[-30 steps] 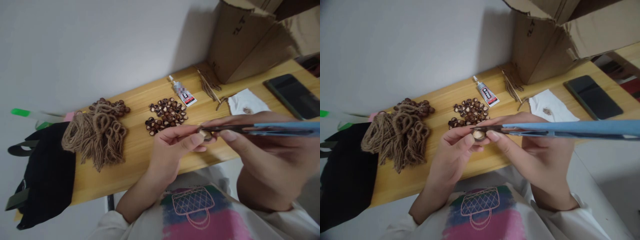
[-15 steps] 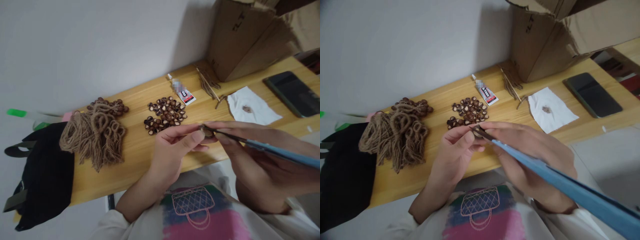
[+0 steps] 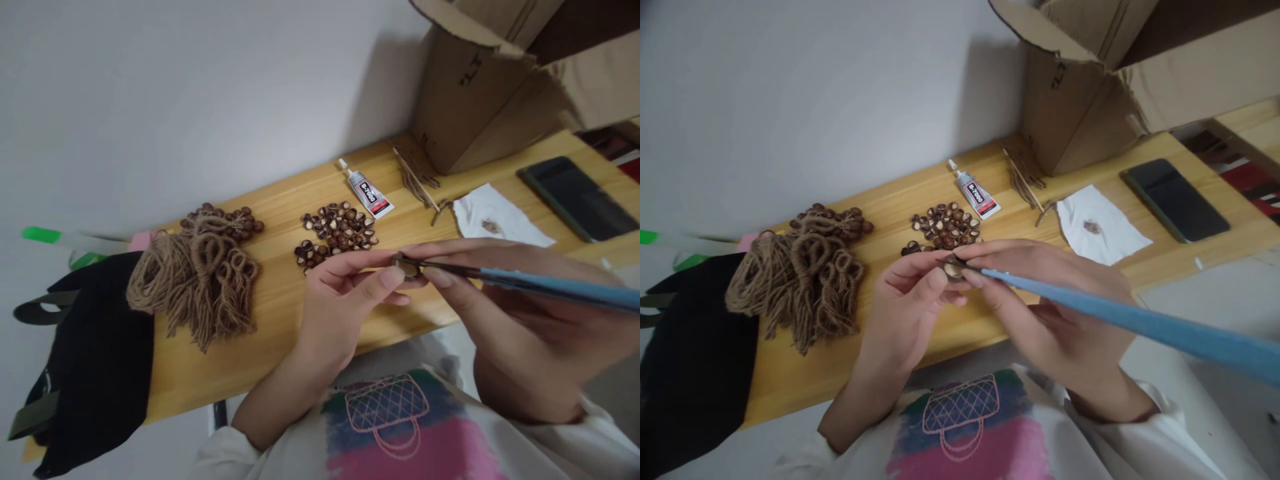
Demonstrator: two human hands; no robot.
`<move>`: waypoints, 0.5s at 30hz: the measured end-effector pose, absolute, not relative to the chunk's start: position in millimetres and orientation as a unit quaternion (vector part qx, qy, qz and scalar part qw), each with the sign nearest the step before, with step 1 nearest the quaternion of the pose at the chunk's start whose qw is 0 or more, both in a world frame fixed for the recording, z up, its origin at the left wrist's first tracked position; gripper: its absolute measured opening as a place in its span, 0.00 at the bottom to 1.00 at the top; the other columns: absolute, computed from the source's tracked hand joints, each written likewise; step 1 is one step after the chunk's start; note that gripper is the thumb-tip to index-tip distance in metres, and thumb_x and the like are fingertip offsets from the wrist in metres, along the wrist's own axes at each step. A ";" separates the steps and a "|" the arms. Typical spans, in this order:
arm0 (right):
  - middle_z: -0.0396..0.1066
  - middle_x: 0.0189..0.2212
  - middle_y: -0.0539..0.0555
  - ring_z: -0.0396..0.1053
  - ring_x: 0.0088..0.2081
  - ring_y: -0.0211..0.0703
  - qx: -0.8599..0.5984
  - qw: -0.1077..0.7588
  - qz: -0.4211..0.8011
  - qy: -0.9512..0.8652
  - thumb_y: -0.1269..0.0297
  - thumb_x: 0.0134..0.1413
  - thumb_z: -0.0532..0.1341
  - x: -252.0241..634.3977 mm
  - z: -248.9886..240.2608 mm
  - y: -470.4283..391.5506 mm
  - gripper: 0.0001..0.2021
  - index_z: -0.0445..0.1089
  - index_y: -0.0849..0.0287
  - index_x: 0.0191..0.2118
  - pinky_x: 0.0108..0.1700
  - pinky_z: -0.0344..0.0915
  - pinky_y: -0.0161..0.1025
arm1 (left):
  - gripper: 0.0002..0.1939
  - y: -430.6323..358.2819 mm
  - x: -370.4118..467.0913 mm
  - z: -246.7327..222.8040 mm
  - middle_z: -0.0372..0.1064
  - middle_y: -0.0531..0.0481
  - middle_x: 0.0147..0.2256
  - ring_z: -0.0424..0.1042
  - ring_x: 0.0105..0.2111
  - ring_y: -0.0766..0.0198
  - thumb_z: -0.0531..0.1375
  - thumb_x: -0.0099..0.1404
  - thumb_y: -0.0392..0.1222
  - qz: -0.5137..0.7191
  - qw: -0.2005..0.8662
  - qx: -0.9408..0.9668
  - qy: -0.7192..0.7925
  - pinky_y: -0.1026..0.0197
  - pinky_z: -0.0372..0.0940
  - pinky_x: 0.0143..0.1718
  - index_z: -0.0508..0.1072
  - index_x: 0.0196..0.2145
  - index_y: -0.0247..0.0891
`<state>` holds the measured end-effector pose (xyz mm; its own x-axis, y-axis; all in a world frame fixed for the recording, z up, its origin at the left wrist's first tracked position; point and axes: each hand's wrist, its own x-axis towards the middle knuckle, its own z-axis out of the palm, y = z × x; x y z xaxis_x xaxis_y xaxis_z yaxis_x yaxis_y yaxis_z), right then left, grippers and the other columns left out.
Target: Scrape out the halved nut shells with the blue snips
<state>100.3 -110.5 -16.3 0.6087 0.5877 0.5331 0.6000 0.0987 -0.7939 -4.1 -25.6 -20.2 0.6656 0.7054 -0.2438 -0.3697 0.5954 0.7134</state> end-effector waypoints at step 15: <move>0.78 0.46 0.38 0.78 0.45 0.30 -0.686 0.510 0.001 -0.519 0.73 0.56 0.66 86.1 -8.0 -67.7 0.18 0.76 0.44 0.49 0.55 0.72 0.28 | 0.12 35.9 -23.2 -1.0 0.81 0.55 0.27 0.81 0.26 0.68 0.79 0.44 0.41 0.260 0.878 0.259 0.307 0.72 0.75 0.28 0.83 0.27 0.41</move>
<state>86.1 -67.7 -8.0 0.4613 0.7131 0.5279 0.7113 0.0585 -0.7005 -23.2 35.9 -1.0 0.6756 0.6164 -0.4045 -0.2981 0.7302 0.6148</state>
